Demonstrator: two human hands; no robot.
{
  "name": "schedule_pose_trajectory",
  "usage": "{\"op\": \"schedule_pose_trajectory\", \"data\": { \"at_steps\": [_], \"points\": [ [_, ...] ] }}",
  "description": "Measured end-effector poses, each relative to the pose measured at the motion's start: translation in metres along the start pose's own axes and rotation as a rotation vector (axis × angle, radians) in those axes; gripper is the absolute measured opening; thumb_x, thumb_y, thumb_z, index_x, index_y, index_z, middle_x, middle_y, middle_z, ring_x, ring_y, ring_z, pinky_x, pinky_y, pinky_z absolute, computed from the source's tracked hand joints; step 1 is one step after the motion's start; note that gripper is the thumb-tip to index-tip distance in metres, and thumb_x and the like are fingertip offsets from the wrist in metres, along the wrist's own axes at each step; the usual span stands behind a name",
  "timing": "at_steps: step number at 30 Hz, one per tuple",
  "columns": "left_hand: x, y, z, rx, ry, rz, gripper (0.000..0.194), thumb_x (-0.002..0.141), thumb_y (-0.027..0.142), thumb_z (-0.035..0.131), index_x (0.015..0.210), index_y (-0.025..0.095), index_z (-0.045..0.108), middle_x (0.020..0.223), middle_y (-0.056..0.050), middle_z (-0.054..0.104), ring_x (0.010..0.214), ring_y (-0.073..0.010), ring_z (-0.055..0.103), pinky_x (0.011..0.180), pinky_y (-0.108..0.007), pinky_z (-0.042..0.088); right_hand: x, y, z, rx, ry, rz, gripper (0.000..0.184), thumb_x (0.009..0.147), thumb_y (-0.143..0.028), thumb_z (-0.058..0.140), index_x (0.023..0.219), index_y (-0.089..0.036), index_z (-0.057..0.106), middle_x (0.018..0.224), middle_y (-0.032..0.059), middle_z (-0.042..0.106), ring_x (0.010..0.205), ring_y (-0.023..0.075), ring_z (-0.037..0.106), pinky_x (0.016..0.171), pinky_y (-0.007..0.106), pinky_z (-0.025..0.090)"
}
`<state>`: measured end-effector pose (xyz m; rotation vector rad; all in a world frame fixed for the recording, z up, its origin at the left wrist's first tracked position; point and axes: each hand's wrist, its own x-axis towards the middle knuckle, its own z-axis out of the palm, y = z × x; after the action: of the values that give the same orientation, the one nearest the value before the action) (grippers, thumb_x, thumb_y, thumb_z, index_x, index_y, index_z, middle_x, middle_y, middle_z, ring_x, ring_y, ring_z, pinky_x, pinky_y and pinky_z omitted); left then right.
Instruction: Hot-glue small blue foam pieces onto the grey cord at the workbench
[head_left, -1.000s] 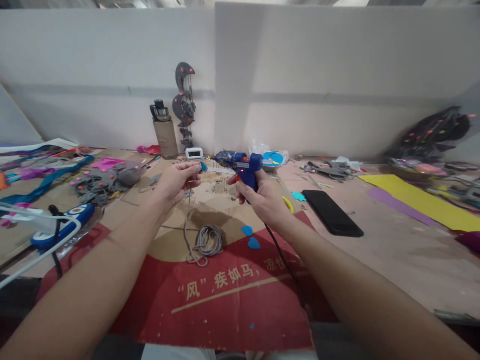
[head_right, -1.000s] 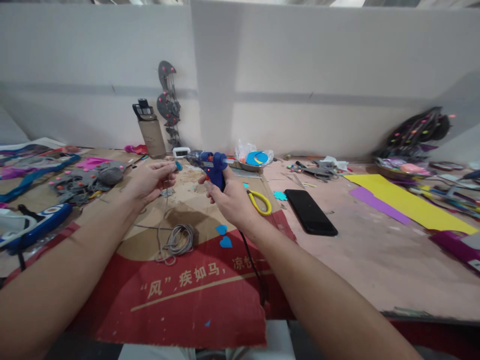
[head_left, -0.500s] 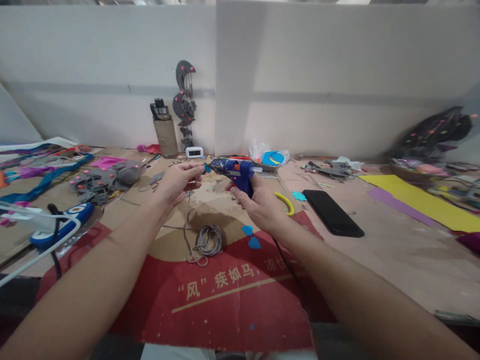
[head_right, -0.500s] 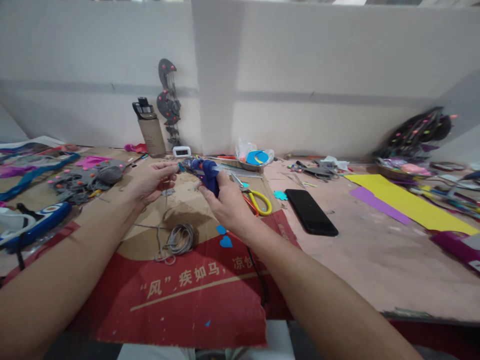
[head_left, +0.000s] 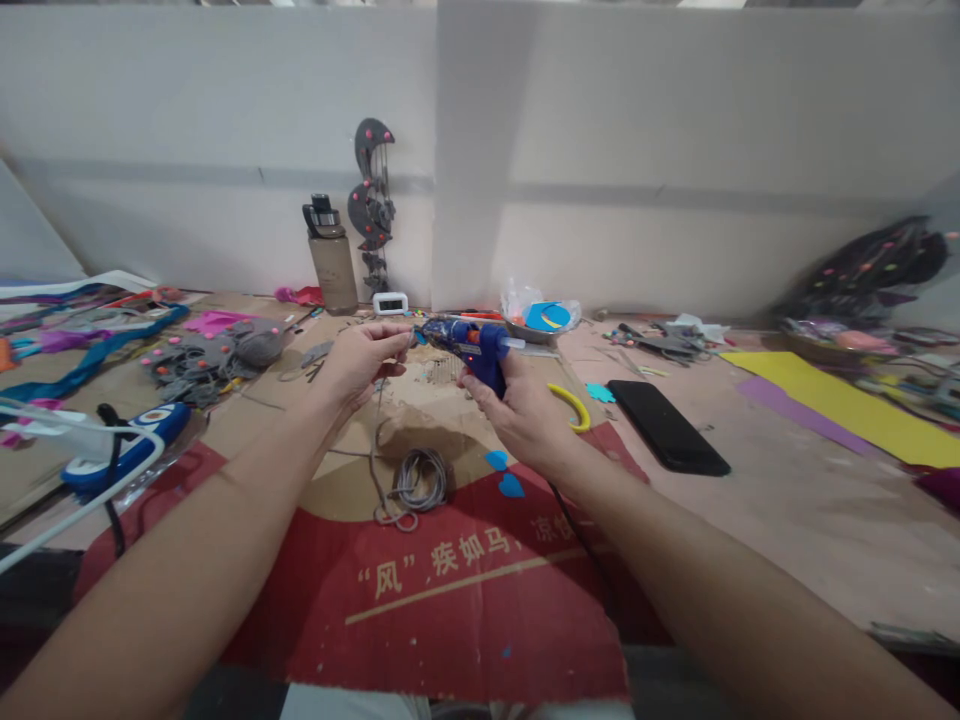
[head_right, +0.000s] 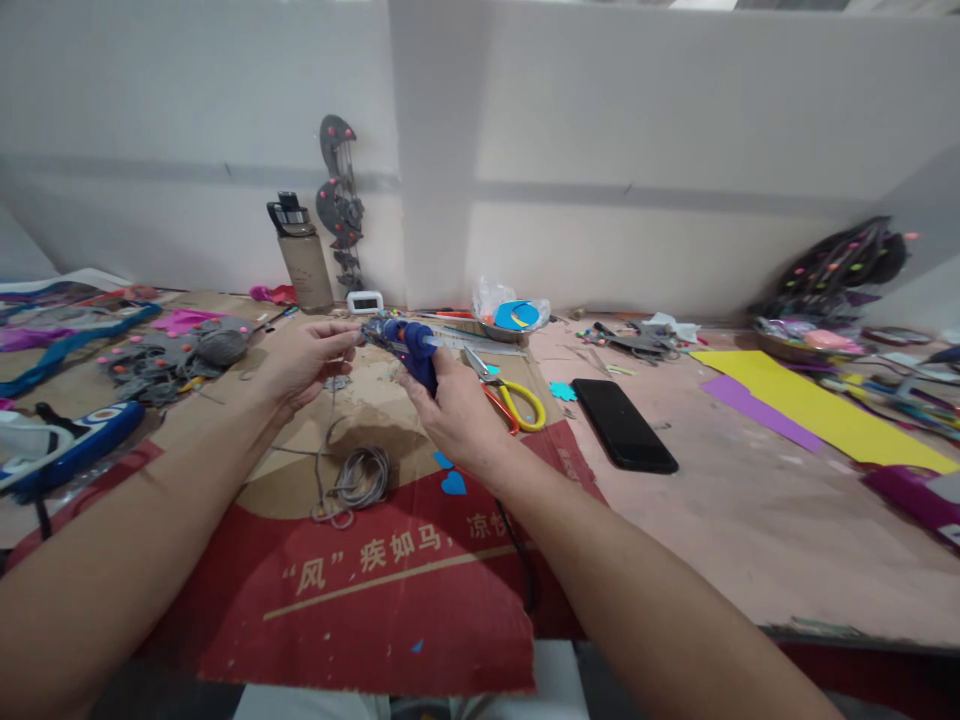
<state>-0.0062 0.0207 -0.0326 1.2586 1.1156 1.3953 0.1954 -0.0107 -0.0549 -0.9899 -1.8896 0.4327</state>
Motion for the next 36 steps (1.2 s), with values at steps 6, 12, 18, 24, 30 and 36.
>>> {"op": "schedule_pose_trajectory", "data": {
  "at_steps": [6, 12, 18, 24, 30, 36],
  "points": [
    [-0.0004, -0.0004, 0.0005, -0.001, -0.014, 0.007, 0.026, 0.058, 0.032, 0.079, 0.070, 0.013, 0.067, 0.060, 0.001, 0.054, 0.051, -0.0054, 0.046, 0.045, -0.017, 0.039, -0.0002, 0.0009, 0.0002, 0.019, 0.002, -0.001, 0.036, 0.087, -0.036, 0.050, 0.119, -0.020, 0.051, 0.101, 0.0095, 0.065, 0.091, 0.0239, 0.061, 0.079, 0.038, 0.046],
    [-0.0009, 0.0001, 0.0001, -0.003, -0.009, 0.011, 0.026, 0.057, 0.032, 0.079, 0.071, 0.013, 0.068, 0.060, 0.001, 0.054, 0.051, -0.0052, 0.045, 0.045, -0.018, 0.039, -0.0008, -0.0003, 0.0013, 0.045, -0.010, 0.003, 0.036, 0.088, -0.036, 0.049, 0.119, -0.020, 0.051, 0.101, 0.0104, 0.065, 0.097, 0.0256, 0.060, 0.081, 0.039, 0.046],
    [-0.0002, 0.0000, -0.0002, -0.005, -0.014, 0.002, 0.024, 0.058, 0.032, 0.078, 0.070, 0.014, 0.067, 0.060, 0.002, 0.054, 0.050, -0.0050, 0.045, 0.045, -0.018, 0.039, -0.0007, -0.0010, 0.0010, 0.044, -0.020, 0.006, 0.034, 0.088, -0.035, 0.048, 0.117, -0.019, 0.052, 0.101, 0.0104, 0.065, 0.097, 0.0247, 0.059, 0.081, 0.039, 0.046],
    [-0.0018, 0.0018, 0.0009, 0.008, -0.007, 0.002, 0.023, 0.060, 0.032, 0.077, 0.070, 0.014, 0.067, 0.061, 0.001, 0.055, 0.050, -0.0054, 0.044, 0.045, -0.018, 0.039, -0.0010, -0.0023, 0.0008, 0.058, -0.019, 0.013, 0.035, 0.088, -0.035, 0.048, 0.119, -0.019, 0.050, 0.100, 0.0112, 0.064, 0.094, 0.0246, 0.060, 0.079, 0.038, 0.046],
    [-0.0014, 0.0020, 0.0009, 0.021, -0.004, -0.010, 0.023, 0.059, 0.033, 0.077, 0.070, 0.015, 0.067, 0.059, 0.001, 0.055, 0.049, -0.0055, 0.044, 0.045, -0.019, 0.038, -0.0013, -0.0031, 0.0010, 0.046, -0.006, 0.012, 0.034, 0.088, -0.035, 0.048, 0.117, -0.019, 0.051, 0.102, 0.0106, 0.064, 0.094, 0.0247, 0.059, 0.079, 0.038, 0.046],
    [-0.0007, 0.0014, 0.0003, 0.002, -0.003, 0.007, 0.027, 0.057, 0.034, 0.079, 0.070, 0.014, 0.067, 0.061, 0.001, 0.055, 0.051, -0.0054, 0.044, 0.046, -0.018, 0.039, -0.0014, -0.0037, 0.0013, 0.046, -0.011, 0.007, 0.032, 0.088, -0.035, 0.048, 0.114, -0.018, 0.052, 0.100, 0.0108, 0.064, 0.091, 0.0237, 0.059, 0.079, 0.038, 0.046]
  ]
}}
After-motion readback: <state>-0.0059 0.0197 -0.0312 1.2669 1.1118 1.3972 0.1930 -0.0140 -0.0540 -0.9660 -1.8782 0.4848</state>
